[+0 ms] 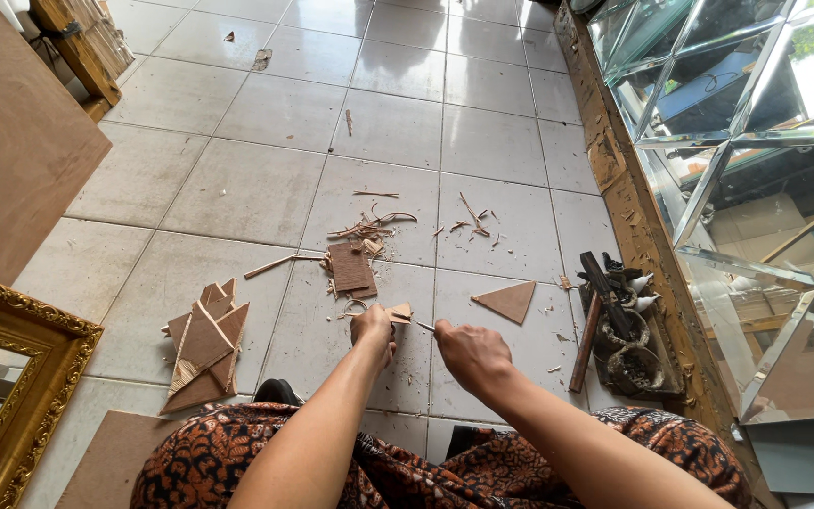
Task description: The person sits on the floor and uses a knife to carve and shape small triangular wooden pieces. They repeatedly hold the wood, shave off thin layers, and place the finished pieces into a pile.
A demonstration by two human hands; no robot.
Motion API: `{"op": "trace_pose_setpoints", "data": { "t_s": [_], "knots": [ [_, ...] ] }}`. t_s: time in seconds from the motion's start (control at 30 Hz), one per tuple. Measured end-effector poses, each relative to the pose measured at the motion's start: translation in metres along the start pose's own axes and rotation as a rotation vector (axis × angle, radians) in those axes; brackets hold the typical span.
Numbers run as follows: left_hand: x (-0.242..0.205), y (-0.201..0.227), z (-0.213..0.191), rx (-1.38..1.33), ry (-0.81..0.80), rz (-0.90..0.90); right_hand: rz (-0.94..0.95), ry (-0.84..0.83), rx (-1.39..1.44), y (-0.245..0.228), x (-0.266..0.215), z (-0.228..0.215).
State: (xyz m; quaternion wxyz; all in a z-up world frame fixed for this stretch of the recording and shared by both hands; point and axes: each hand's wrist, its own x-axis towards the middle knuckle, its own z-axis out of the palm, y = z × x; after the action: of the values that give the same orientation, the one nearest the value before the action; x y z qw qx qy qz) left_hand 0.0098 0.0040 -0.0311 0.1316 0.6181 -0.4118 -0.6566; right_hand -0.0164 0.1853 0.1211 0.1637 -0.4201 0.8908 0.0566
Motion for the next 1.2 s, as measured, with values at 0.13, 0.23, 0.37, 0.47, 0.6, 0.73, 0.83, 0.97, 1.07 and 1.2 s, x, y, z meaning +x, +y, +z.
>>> {"op": "trace_pose_setpoints", "data": {
  "t_s": [0.13,0.23,0.37,0.47,0.6,0.73,0.83,0.97,1.07,1.2],
  "knots": [
    [0.009,-0.004,0.008,-0.041,0.0,-0.022,0.009,0.008,0.01,0.005,0.005,0.011],
    [0.037,-0.016,0.018,-0.036,-0.026,-0.005,0.001,0.012,-0.005,0.007,0.015,0.019],
    [0.037,-0.017,0.018,-0.005,-0.033,0.004,0.019,0.001,-0.002,0.008,0.026,0.029],
    [0.034,-0.017,0.017,0.011,-0.035,0.004,0.036,-0.007,0.002,0.008,0.038,0.039],
    [0.026,-0.008,0.012,-0.02,-0.04,-0.006,0.046,-0.023,0.044,0.005,0.043,0.031],
    [0.017,-0.006,0.008,-0.01,-0.037,-0.022,0.059,-0.038,0.039,0.005,0.044,0.029],
    [0.019,-0.004,0.008,-0.014,-0.031,-0.022,0.056,-0.044,0.041,0.005,0.049,0.029],
    [0.011,-0.001,0.011,0.0,-0.03,-0.021,0.101,-0.056,0.021,0.01,0.069,0.041],
    [0.008,0.002,0.005,-0.046,-0.034,-0.042,0.134,-0.073,0.051,0.012,0.072,0.045],
    [0.015,-0.001,0.002,-0.066,-0.049,-0.055,0.13,-0.123,0.164,0.021,0.079,0.061]
  ]
}}
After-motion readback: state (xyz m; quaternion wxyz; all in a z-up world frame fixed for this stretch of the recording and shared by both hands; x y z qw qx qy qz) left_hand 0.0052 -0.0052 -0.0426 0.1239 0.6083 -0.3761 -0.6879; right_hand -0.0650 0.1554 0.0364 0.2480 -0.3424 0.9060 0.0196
